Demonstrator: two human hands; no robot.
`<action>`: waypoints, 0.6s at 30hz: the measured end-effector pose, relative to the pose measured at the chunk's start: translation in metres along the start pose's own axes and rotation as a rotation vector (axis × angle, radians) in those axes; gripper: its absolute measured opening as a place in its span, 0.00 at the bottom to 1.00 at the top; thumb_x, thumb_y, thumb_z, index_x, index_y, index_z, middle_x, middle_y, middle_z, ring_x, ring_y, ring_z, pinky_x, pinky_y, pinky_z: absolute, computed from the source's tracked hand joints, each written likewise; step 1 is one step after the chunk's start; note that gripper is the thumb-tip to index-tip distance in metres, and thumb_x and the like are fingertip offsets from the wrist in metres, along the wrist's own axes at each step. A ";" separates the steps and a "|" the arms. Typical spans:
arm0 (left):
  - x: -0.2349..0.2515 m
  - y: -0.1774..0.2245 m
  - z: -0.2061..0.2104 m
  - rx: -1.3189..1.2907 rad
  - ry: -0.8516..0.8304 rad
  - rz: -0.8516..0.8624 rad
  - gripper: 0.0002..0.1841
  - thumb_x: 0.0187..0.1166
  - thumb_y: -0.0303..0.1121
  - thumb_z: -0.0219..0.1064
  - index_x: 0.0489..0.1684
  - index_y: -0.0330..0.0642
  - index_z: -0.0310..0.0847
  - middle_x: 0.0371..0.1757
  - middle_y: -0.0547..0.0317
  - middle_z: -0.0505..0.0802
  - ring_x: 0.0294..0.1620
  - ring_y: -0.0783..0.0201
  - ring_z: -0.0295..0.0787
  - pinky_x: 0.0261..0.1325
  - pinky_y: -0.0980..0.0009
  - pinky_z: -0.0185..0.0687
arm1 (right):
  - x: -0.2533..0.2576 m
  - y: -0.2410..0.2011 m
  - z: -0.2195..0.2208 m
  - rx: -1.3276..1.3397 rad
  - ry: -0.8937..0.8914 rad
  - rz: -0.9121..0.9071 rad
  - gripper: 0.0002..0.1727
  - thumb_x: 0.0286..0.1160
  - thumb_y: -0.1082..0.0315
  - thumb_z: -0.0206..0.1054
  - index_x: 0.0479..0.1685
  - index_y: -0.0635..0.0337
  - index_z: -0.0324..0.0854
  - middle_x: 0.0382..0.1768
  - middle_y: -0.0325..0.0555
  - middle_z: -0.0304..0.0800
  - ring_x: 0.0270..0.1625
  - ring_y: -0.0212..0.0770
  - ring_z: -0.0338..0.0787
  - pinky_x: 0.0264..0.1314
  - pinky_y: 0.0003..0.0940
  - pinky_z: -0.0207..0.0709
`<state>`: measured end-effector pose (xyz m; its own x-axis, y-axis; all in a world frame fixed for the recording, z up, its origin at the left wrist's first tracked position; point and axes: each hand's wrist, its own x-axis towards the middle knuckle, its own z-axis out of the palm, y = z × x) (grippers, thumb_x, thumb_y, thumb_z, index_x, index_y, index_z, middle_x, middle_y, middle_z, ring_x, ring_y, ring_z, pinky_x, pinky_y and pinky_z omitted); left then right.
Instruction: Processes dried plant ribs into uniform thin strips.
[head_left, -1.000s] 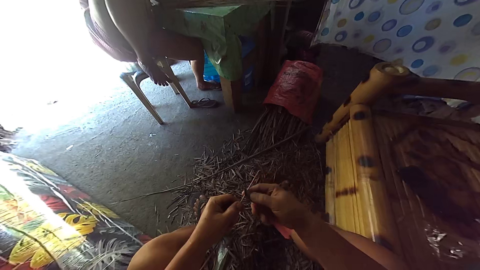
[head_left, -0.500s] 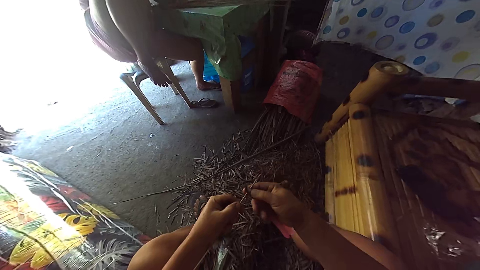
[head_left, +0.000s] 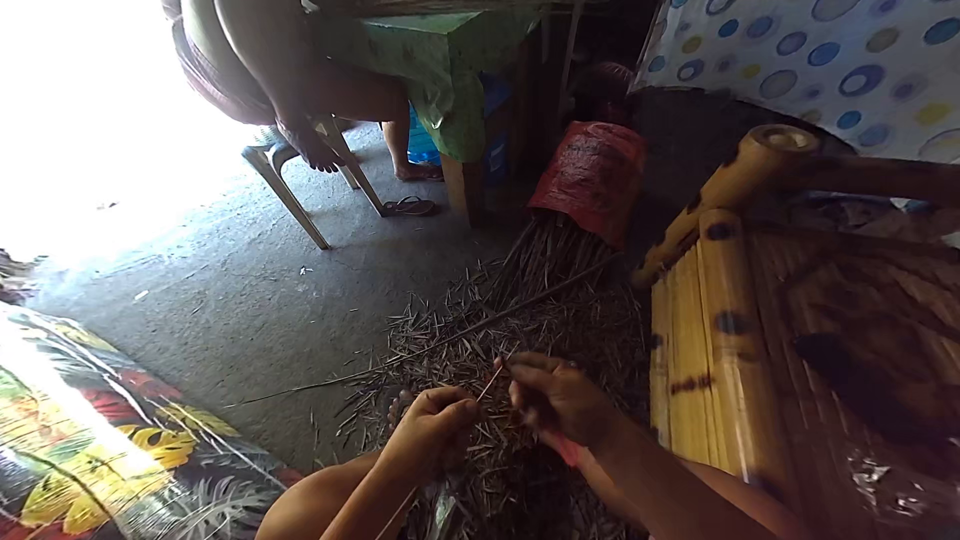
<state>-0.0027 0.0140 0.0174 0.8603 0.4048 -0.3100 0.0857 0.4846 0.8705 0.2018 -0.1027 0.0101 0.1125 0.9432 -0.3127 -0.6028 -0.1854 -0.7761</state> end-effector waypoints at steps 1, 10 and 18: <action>0.000 0.000 0.000 -0.009 -0.003 -0.001 0.10 0.82 0.35 0.66 0.34 0.41 0.89 0.15 0.65 0.81 0.09 0.77 0.71 0.12 0.82 0.68 | 0.003 -0.004 -0.008 0.026 0.055 -0.033 0.17 0.90 0.67 0.53 0.67 0.65 0.79 0.22 0.42 0.85 0.18 0.30 0.81 0.20 0.24 0.77; 0.002 -0.001 0.001 -0.065 0.004 0.010 0.12 0.84 0.34 0.62 0.33 0.40 0.89 0.15 0.64 0.81 0.09 0.76 0.70 0.12 0.82 0.67 | -0.001 -0.013 -0.011 -0.043 0.068 -0.007 0.19 0.90 0.65 0.51 0.70 0.63 0.77 0.25 0.41 0.86 0.20 0.30 0.82 0.21 0.24 0.78; 0.001 0.000 0.003 -0.060 -0.002 -0.012 0.11 0.84 0.34 0.64 0.33 0.41 0.89 0.15 0.65 0.81 0.09 0.78 0.71 0.12 0.83 0.67 | 0.011 -0.009 -0.023 0.086 0.241 -0.060 0.19 0.93 0.64 0.47 0.68 0.62 0.78 0.23 0.38 0.82 0.17 0.28 0.78 0.19 0.23 0.74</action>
<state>-0.0008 0.0120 0.0181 0.8604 0.3970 -0.3194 0.0655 0.5354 0.8420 0.2270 -0.0971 0.0013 0.3292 0.8569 -0.3968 -0.6532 -0.0969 -0.7510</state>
